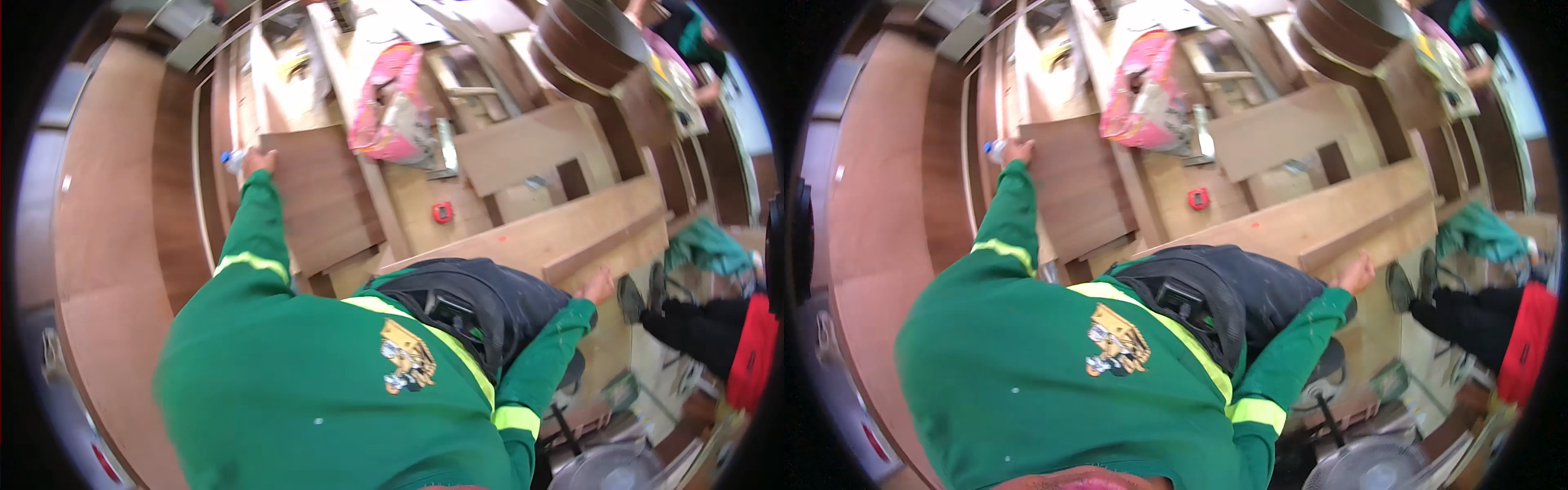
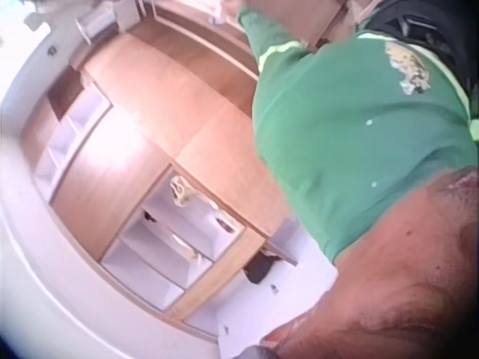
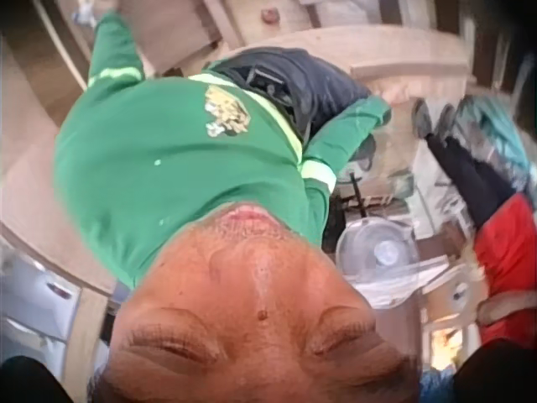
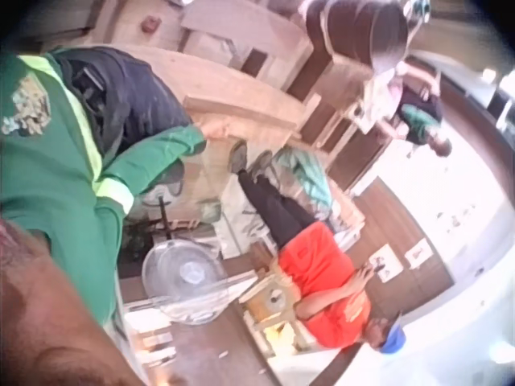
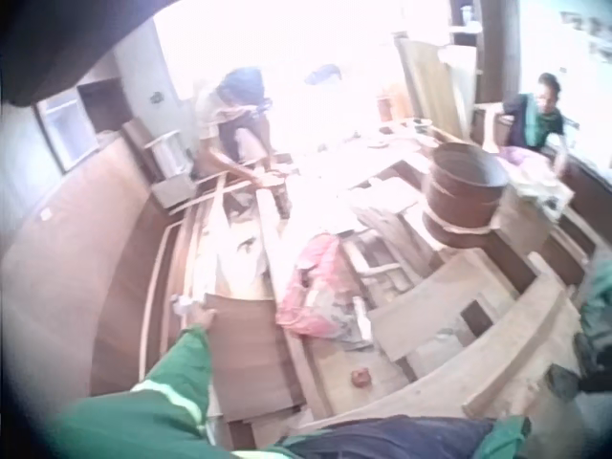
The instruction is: The person sits on the floor and assembles a wooden cabinet. They use a utility knife to cut a piece of wood, apply glue to the edges, and fit the pieces together. The person also uses a tape measure and a hammer during the process.
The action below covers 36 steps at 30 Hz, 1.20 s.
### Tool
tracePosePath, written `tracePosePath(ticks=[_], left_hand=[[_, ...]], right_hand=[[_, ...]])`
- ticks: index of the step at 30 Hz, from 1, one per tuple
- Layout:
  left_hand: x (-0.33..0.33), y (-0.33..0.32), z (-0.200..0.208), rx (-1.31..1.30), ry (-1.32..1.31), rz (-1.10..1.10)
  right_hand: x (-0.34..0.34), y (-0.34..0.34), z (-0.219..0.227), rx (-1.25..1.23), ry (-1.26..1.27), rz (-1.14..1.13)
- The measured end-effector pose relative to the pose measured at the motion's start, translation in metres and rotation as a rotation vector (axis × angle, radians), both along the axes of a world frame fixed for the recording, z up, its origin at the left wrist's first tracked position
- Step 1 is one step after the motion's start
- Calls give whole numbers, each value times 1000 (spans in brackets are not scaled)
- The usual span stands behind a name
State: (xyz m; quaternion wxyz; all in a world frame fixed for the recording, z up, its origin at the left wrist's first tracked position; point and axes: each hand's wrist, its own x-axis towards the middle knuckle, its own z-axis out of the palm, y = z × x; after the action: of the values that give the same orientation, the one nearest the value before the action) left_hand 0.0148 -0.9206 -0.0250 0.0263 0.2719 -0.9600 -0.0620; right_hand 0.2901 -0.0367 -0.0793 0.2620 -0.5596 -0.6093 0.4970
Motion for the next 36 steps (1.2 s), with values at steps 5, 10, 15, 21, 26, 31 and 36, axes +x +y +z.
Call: tracePosePath(ticks=[5,10,15,21,26,31,36], left_hand=[[2,61,7,183,360,-23],[-24,80,160,-26,472,-35],[-58,98,329,-170,709,-296],[-85,236,392,140,757,-749],[-127,384,317,601,673,-980],[-145,535,218,792,386,-1052],[-122,631,162,1037,246,-1002]], right_hand=[[8,-21,13,-99,186,-36],[14,-26,4,-97,197,-119],[11,-41,8,-170,307,-148],[11,-55,13,277,-184,62],[13,-84,39,357,-437,241],[7,-98,73,265,-569,433],[33,-83,45,278,-432,206]])
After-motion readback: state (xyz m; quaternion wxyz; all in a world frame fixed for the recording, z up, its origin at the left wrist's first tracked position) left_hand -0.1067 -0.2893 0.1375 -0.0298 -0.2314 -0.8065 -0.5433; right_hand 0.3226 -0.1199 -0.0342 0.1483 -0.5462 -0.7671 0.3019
